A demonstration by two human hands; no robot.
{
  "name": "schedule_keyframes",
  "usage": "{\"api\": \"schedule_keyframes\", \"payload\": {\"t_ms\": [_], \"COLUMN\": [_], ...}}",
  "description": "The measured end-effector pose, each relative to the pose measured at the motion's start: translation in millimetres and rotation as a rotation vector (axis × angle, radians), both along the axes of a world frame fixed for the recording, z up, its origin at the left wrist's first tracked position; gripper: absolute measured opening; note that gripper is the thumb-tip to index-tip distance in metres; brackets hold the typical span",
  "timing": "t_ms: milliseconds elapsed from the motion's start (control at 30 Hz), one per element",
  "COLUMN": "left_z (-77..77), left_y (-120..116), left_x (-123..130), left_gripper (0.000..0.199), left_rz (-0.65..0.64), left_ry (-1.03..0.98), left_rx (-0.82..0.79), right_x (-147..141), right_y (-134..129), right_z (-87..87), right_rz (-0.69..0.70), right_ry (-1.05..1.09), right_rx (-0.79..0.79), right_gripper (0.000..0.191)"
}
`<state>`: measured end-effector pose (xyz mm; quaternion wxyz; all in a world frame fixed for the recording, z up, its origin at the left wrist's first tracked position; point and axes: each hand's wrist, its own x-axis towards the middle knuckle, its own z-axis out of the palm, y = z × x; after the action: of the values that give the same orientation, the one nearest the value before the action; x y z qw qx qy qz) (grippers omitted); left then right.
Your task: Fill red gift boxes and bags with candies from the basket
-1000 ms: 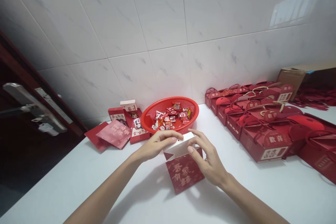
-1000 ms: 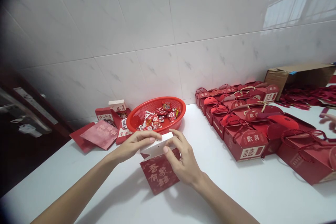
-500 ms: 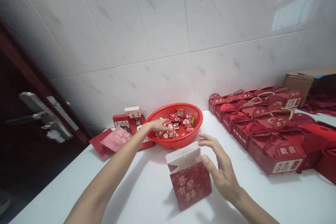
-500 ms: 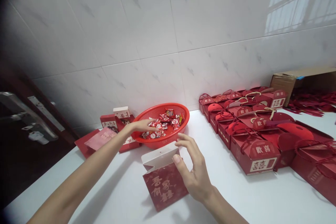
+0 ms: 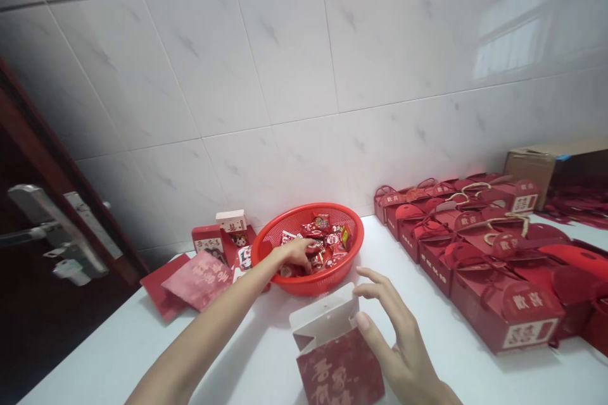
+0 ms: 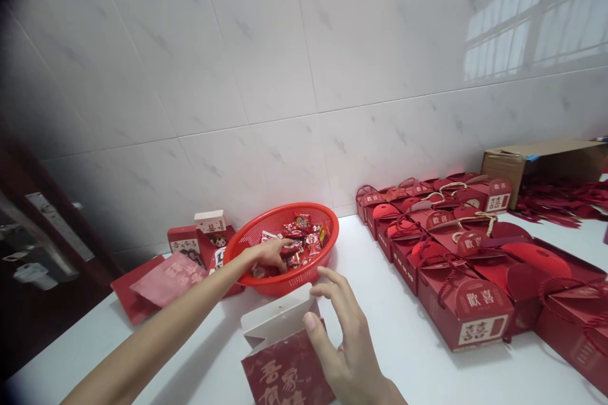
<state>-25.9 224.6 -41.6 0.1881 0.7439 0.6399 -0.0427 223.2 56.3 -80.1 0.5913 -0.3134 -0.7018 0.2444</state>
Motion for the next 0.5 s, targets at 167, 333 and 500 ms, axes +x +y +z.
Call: {"api": "schedule_keyframes", "payload": {"t_ms": [167, 333, 500], "left_z": [15.0, 26.8, 14.8], "left_y": [-4.6, 2.8, 16.6], "left_x": [33.6, 65.6, 80.4], "left_gripper": [0.089, 0.09, 0.047], "left_rz": [-0.097, -0.309, -0.401], "left_ry": [-0.19, 0.016, 0.161], "left_rx": [0.173, 0.154, 0.164], "right_x": [-1.7, -8.3, -11.8], "right_y": [3.8, 5.3, 6.7], "right_z": [-5.2, -10.9, -16.2], "right_rz": [-0.004, -0.062, -0.081], "right_ry": [-0.025, 0.039, 0.062], "right_rx": [0.012, 0.002, -0.013], "right_gripper": [0.016, 0.019, 0.022]}}
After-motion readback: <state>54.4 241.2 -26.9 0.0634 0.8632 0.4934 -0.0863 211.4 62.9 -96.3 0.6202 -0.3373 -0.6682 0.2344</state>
